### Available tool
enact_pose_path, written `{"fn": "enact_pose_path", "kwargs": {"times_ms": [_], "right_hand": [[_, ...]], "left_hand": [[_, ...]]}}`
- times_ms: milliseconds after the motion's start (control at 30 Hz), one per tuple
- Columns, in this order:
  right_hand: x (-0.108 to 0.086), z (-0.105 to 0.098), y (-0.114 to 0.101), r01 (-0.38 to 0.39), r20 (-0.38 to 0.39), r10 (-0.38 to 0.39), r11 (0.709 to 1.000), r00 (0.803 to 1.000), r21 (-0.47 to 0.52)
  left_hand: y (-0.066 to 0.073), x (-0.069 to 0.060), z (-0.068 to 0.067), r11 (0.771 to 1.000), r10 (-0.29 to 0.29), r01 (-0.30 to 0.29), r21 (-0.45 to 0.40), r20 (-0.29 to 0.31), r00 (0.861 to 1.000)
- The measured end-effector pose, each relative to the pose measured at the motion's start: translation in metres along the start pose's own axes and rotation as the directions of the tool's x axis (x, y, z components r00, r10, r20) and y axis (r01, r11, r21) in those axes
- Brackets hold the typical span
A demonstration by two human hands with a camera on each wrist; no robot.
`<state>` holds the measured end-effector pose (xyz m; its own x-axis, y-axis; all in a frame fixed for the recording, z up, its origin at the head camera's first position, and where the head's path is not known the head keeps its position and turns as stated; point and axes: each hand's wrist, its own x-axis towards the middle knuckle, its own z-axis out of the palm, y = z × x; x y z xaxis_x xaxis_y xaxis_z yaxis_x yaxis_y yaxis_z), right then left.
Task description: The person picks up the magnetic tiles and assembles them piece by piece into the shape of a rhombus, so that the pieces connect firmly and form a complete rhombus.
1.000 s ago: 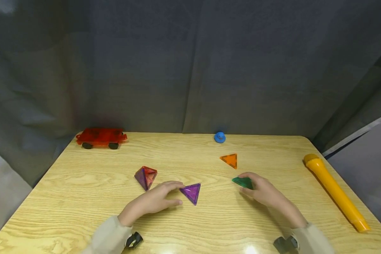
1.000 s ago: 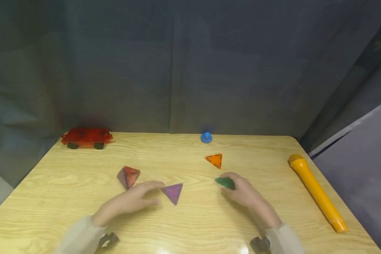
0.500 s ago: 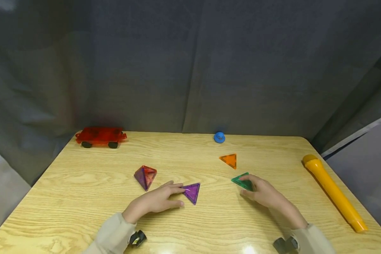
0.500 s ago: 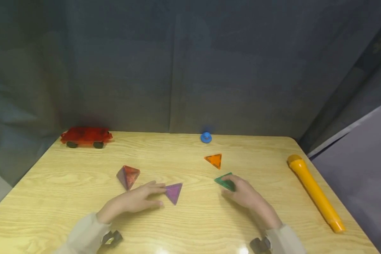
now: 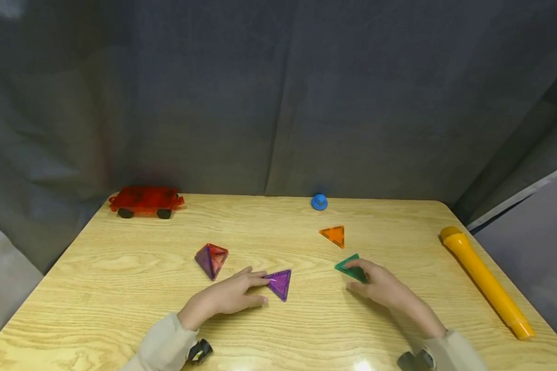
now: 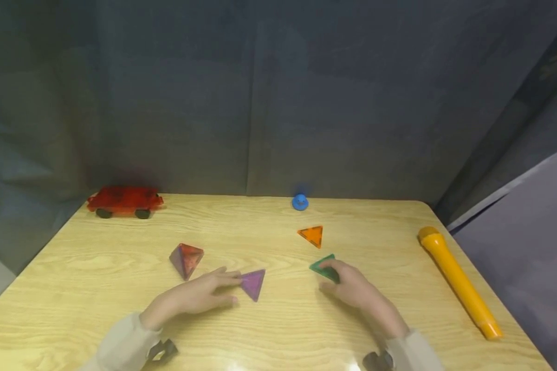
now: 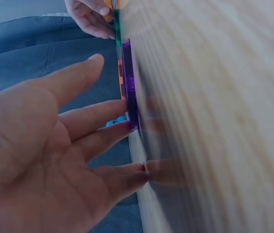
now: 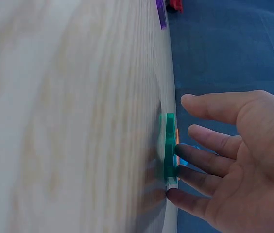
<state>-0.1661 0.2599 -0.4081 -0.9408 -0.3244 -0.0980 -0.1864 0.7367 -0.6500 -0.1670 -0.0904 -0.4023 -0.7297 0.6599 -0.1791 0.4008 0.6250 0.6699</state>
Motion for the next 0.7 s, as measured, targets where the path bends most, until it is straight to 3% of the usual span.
{"fn": "enact_pose_path", "kwargs": {"times_ms": [200, 700], "right_hand": [[-0.001, 0.006, -0.008, -0.014, 0.013, 0.014, 1.0, 1.0, 0.023], [-0.008, 0.019, -0.026, 0.086, 0.074, -0.088, 0.996, 0.993, 0.027]], "left_hand": [[-0.001, 0.0, 0.0, 1.0, -0.011, 0.011, -0.001, 0.012, 1.0], [0.002, -0.003, 0.001, 1.0, -0.027, 0.027, 0.007, 0.019, 0.999]]}}
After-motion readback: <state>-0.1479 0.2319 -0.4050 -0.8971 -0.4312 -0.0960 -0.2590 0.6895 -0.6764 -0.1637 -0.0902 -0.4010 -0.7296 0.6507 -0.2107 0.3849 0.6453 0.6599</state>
